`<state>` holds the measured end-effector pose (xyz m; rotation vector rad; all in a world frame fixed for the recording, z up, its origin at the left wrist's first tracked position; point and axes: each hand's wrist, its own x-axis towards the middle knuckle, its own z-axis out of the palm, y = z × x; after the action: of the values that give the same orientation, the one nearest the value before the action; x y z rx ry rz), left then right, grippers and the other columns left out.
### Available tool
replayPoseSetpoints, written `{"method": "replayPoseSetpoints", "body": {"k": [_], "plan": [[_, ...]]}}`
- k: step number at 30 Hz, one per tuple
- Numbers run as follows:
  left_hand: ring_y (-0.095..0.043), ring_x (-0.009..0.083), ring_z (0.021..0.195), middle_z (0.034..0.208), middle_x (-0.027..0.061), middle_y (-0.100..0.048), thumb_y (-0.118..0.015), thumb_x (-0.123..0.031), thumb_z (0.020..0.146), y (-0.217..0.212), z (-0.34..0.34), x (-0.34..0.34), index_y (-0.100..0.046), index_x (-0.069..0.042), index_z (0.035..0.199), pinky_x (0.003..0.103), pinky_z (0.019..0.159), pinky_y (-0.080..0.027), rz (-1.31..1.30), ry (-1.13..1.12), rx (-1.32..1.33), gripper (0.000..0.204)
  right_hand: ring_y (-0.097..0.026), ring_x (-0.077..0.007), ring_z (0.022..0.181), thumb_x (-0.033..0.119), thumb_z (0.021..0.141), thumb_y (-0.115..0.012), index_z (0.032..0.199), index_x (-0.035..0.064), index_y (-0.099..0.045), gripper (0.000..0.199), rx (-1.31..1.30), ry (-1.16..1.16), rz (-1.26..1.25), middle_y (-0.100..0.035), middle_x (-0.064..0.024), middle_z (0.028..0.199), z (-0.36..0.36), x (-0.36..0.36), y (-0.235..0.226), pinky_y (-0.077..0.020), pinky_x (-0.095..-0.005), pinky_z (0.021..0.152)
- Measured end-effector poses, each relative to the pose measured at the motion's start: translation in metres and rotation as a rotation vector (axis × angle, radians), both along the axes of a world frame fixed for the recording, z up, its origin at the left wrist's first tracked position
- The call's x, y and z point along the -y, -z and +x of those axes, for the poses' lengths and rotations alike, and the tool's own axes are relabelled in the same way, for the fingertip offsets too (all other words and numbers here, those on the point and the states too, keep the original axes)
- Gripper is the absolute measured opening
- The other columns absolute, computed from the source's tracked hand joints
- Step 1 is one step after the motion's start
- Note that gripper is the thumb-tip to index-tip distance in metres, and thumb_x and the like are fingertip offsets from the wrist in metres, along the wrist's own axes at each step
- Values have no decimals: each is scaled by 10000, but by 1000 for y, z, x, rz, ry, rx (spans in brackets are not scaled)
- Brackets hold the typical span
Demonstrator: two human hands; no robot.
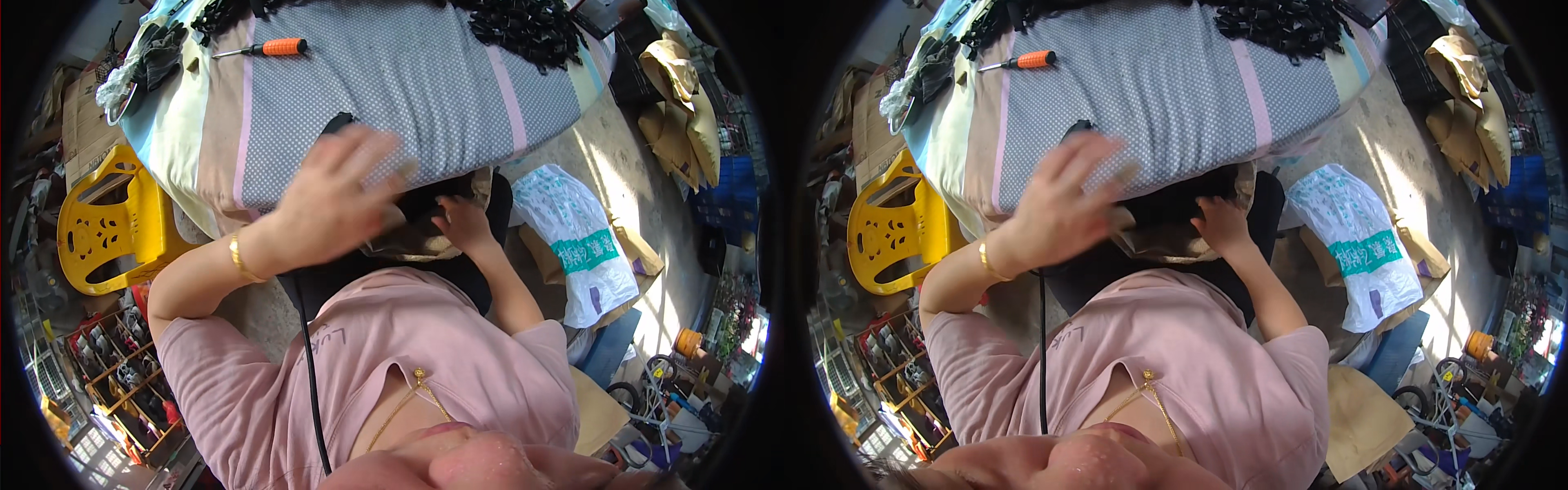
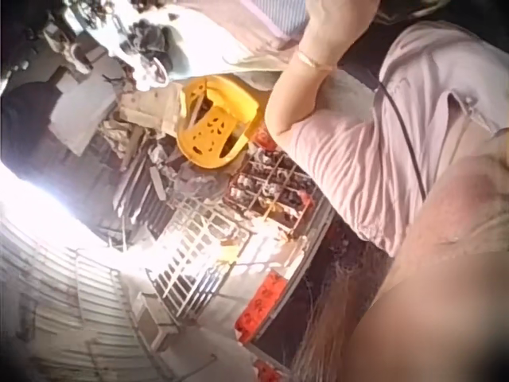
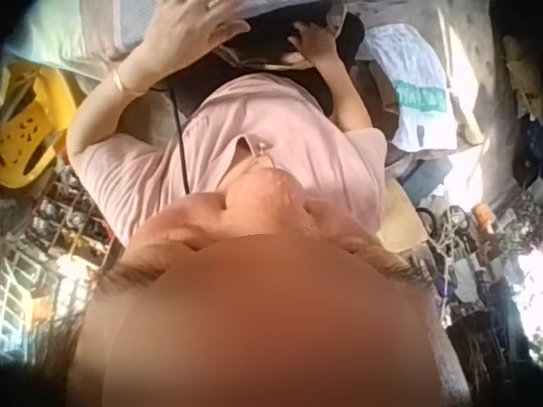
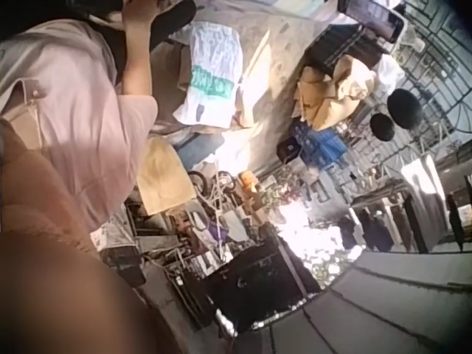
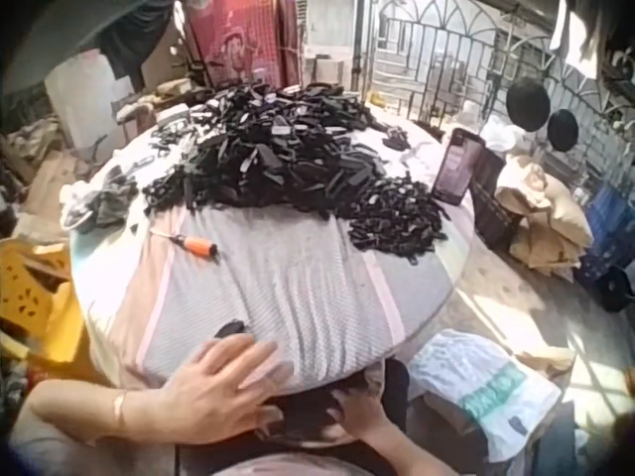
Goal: The recorder is assembling small black plastic hardware components onto strips at a table while wearing finger cots.
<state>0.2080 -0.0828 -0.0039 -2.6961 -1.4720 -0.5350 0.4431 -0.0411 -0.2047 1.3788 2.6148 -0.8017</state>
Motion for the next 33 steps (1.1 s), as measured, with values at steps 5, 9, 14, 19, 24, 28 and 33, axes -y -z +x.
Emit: {"method": "replayPoseSetpoints", "body": {"k": [5,9,14,19,24,28,33], "plan": [[-495,287,975,1134,125,-481,-595,-85,731,13,-19,-1,-535,-50,1145,361,821,-455,-146,-152,51,420,-620,-306,880,216,777,-668,1057,16,-599,352,-410,83,105,-636,-169,939,24,-16,-43,-486,-355,751],[-533,251,862,1054,105,-525,-563,-62,728,21,-4,3,-599,-25,1042,329,761,-476,-126,229,160,317,-625,-154,776,96,773,-652,998,-22,-616,256,-521,-64,-373,-648,-102,865,29,-30,-136,-493,-256,699],[-510,180,933,1057,63,-553,-532,-207,747,38,23,-7,-587,-60,960,307,751,-424,27,605,-210,264,-612,-127,782,29,814,-629,953,-27,-615,150,-1049,123,-238,-639,-62,869,27,-60,-175,-491,-235,705],[-467,264,1132,1110,105,-559,-506,-218,813,20,11,-51,-591,-61,977,426,952,-366,178,616,-131,242,-604,-121,845,52,823,-632,1031,-14,-591,222,-1041,162,118,-619,-61,1007,-7,-133,-179,-473,-219,740],[-465,304,1113,1090,132,-557,-675,-271,732,-13,-79,-154,-601,-55,1029,422,977,-354,395,-71,107,375,-548,-276,1039,259,840,-631,1104,-1,-561,377,-799,15,805,-568,-147,1142,-61,-226,-188,-440,-319,861],[-442,363,1143,1197,211,-505,-533,-449,860,-19,-171,-235,-554,-24,1160,412,987,-337,350,-650,302,521,-501,-366,1098,490,833,-557,1099,-57,-549,608,-733,160,771,-544,-242,1143,-100,-324,-188,-380,-387,952],[-397,355,1215,1257,189,-486,-404,-694,789,-1,-237,-281,-553,-164,1211,501,998,-283,-74,-897,336,694,-463,-359,1180,674,810,-419,1202,75,-542,726,-548,358,419,-521,-224,1231,-148,-407,-170,-335,-408,988]]}}
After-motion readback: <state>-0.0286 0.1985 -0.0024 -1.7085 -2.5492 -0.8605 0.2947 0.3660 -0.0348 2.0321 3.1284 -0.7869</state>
